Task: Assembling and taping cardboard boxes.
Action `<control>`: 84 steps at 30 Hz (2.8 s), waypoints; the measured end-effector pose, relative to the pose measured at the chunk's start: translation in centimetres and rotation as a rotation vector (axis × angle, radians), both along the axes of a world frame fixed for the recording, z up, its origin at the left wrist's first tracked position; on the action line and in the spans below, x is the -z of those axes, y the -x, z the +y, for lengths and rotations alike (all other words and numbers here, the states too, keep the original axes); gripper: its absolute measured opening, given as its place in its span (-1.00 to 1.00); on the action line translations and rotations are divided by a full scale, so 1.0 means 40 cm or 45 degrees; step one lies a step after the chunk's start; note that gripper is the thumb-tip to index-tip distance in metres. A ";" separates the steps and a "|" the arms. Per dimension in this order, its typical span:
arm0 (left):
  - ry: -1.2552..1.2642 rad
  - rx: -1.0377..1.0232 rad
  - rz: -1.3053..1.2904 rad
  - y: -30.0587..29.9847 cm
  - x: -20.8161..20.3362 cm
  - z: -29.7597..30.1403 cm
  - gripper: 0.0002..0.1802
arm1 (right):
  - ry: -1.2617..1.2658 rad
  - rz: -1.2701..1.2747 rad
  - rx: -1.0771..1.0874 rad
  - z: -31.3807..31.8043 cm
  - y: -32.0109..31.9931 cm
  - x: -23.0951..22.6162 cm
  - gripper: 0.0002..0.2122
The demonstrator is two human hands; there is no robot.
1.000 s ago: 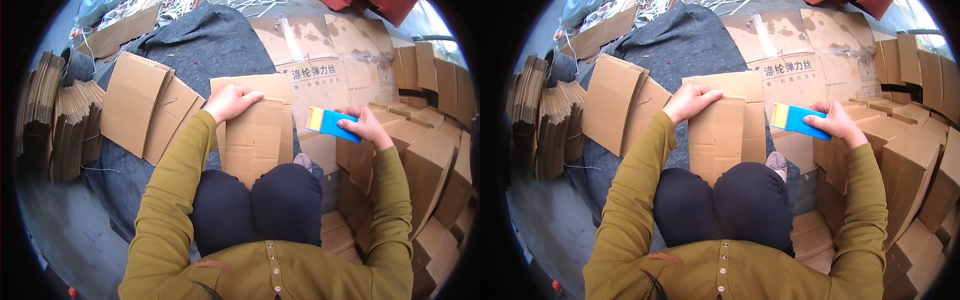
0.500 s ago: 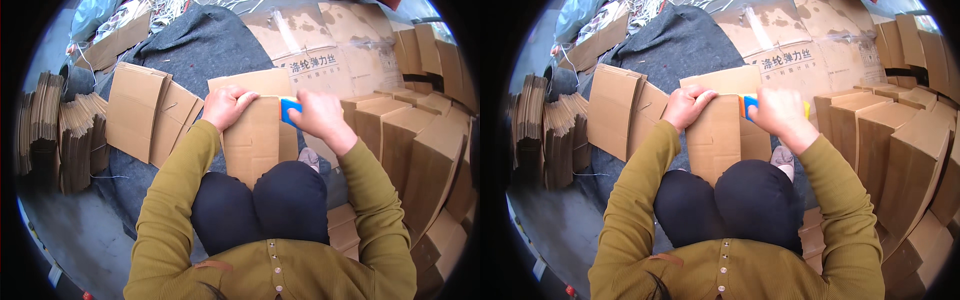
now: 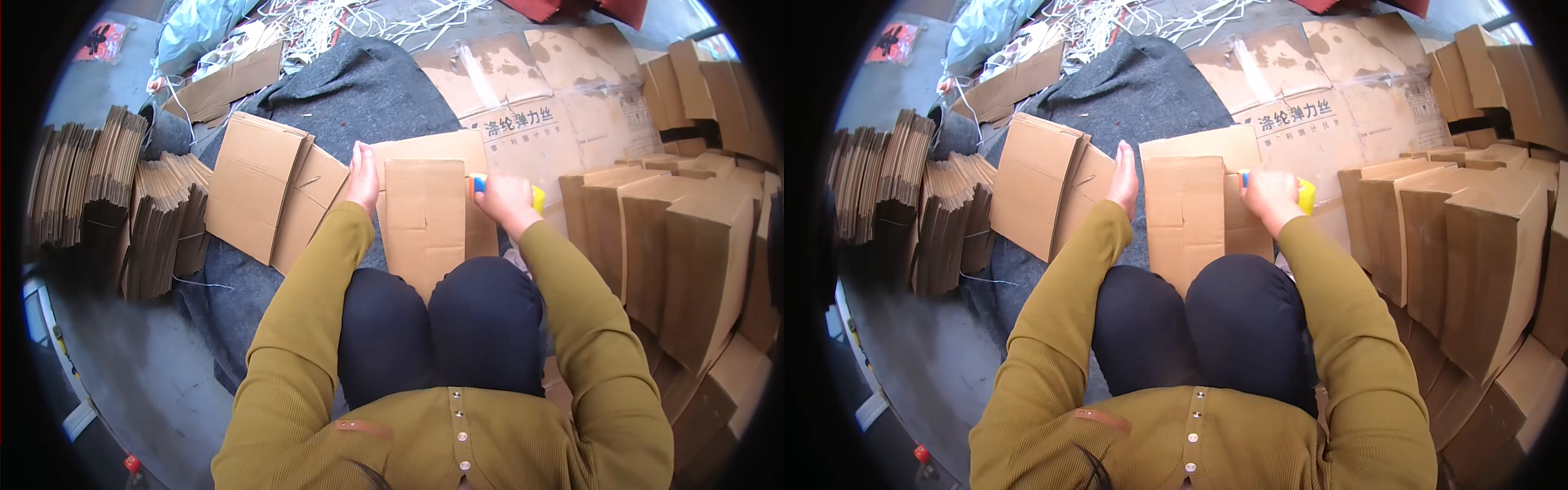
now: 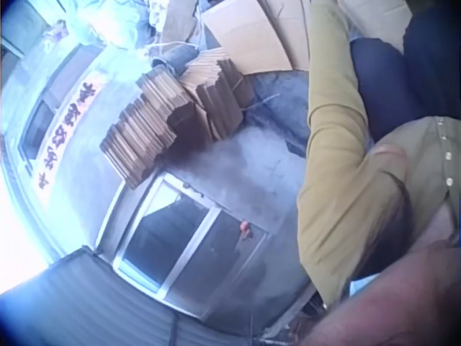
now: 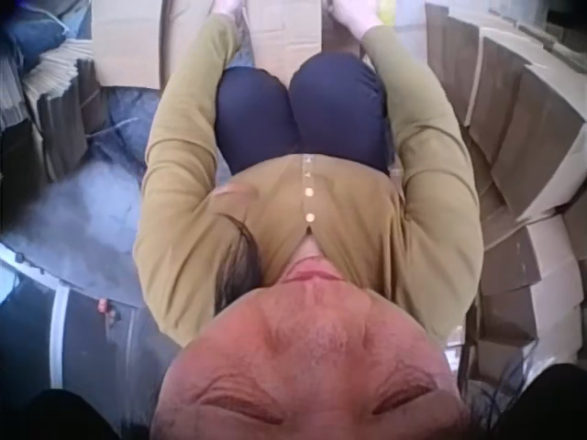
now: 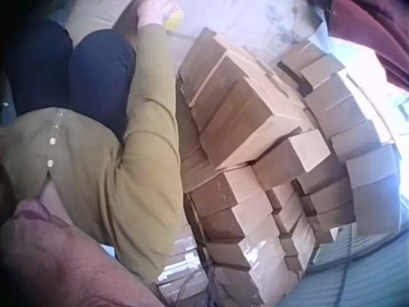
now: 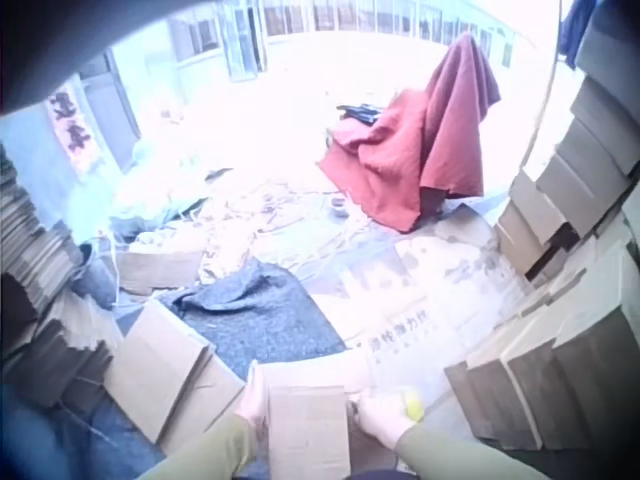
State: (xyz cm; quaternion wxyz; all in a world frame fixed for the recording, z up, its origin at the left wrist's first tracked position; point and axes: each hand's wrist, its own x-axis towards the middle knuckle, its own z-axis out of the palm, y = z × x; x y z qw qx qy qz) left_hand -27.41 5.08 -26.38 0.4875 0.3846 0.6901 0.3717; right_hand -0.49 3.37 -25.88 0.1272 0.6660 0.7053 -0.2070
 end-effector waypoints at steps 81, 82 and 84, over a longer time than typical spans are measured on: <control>0.268 -0.494 -0.439 -0.086 0.090 -0.591 -0.64 | 0.487 0.637 -0.092 -0.269 -0.060 -0.337 -0.61; 0.264 -0.511 -0.430 -0.075 0.124 -0.620 -0.64 | 0.491 0.645 -0.110 -0.274 -0.051 -0.332 -0.61; 0.456 -0.574 0.068 -0.042 0.190 -0.679 -0.59 | 0.515 0.717 -0.146 -0.276 -0.024 -0.309 -0.59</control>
